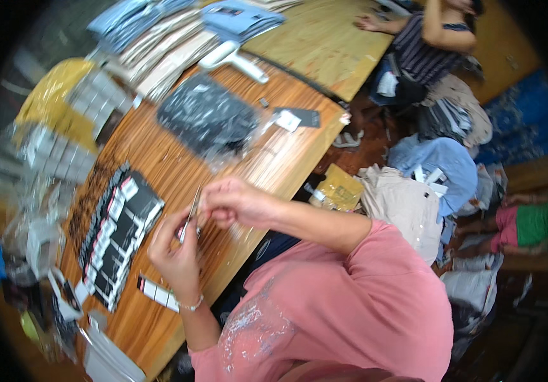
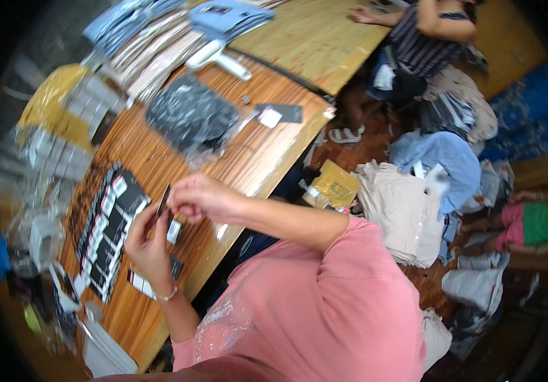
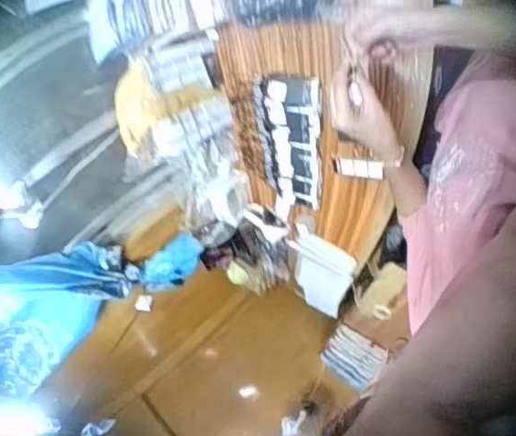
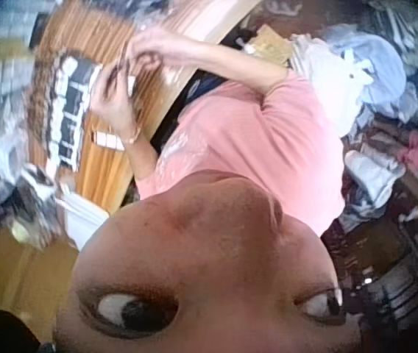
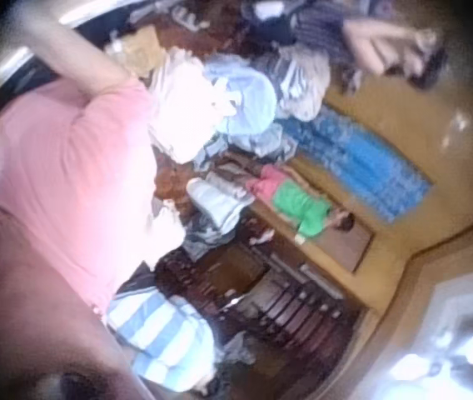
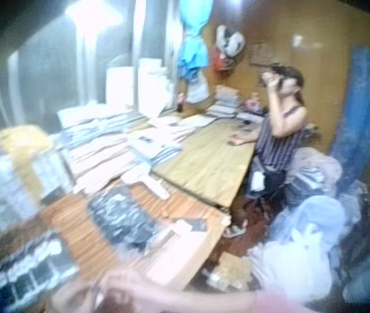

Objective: The person attaches plastic security loops and cardboard tags to clothing items by hand, organizing the tagged items on a wooden table.

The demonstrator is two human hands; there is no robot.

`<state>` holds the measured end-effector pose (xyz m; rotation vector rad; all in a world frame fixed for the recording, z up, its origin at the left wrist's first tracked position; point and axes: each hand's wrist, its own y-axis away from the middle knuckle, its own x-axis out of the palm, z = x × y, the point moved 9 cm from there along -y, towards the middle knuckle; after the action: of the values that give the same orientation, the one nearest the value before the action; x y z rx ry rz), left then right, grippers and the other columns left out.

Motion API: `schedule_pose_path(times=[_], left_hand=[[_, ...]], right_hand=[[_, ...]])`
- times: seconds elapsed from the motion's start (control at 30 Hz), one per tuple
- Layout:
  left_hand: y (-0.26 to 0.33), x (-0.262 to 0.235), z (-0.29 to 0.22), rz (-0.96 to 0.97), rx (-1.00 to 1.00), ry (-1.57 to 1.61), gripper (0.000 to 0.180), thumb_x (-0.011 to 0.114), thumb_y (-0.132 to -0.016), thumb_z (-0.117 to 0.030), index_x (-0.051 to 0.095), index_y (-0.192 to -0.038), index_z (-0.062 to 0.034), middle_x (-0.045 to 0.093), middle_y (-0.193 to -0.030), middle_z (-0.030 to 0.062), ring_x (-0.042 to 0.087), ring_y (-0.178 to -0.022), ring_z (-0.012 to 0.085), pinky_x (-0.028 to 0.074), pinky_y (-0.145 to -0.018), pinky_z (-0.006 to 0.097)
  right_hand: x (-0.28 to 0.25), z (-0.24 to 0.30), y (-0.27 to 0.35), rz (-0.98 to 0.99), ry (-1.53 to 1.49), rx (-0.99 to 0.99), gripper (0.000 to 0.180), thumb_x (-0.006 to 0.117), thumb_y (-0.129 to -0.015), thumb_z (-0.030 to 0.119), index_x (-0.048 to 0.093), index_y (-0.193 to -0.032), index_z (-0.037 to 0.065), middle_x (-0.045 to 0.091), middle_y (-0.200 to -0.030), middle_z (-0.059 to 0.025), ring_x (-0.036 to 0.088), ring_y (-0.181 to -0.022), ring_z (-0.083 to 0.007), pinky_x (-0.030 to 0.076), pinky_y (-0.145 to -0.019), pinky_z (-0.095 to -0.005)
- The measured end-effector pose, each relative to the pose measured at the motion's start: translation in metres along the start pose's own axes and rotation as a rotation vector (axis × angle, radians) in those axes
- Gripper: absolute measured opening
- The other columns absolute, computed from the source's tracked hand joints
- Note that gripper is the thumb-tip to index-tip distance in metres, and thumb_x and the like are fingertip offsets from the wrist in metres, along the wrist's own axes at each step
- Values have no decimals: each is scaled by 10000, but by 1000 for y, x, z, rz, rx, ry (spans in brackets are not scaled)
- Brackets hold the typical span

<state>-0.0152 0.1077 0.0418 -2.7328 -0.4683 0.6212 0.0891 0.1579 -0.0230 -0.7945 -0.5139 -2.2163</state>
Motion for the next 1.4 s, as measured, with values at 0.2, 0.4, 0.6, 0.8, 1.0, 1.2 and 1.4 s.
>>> schedule_pose_path(times=[0.2,0.4,0.6,0.8,1.0,1.2,1.4], left_hand=[[9,15,17,-11,-91,150,149,602,-740,86,623,-882,44,635,-907,131,597,-833,160,478,-732,258],[11,19,-4,6,76,-114,125,574,-805,42,600,-923,72,623,-851,94,583,-745,125,485,-686,231],[16,32,-15,18,54,-100,135,575,-807,34,590,-933,81,624,-861,109,595,-763,136,500,-702,241],[9,69,-32,18,128,-112,100,587,-802,12,595,-876,80,621,-794,104,588,-690,131,512,-626,239],[3,98,-29,72,95,-54,144,564,-809,28,594,-934,93,629,-842,127,597,-722,138,514,-631,239],[2,100,-39,19,156,-106,159,574,-803,32,589,-951,92,627,-872,125,592,-738,134,508,-666,240],[7,65,-19,-65,152,-128,95,562,-828,3,567,-904,60,592,-862,87,569,-762,123,483,-701,241]], right_hand=[[15,49,35,-231,951,-618,192,550,-775,119,537,-633,-9,493,-512,-35,441,-475,-70,331,-442,-258],[-7,-2,13,4,10,-220,187,551,-797,129,542,-658,4,499,-558,28,441,-503,-54,348,-449,-235],[-10,34,46,-200,515,-602,207,550,-788,115,510,-630,-12,478,-531,2,433,-477,-86,339,-435,-259],[-41,32,47,-124,158,-562,187,546,-795,128,556,-664,-5,490,-551,4,428,-485,-72,331,-439,-231],[-61,57,78,-354,552,-762,167,540,-764,97,520,-630,-2,509,-551,-80,470,-465,-188,360,-440,-301],[-57,74,83,-377,698,-926,184,544,-752,84,482,-612,-19,505,-571,-125,470,-479,-228,377,-471,-321],[-38,34,34,-171,254,-579,177,547,-790,116,537,-692,-31,517,-584,-30,462,-508,-102,370,-465,-263]])
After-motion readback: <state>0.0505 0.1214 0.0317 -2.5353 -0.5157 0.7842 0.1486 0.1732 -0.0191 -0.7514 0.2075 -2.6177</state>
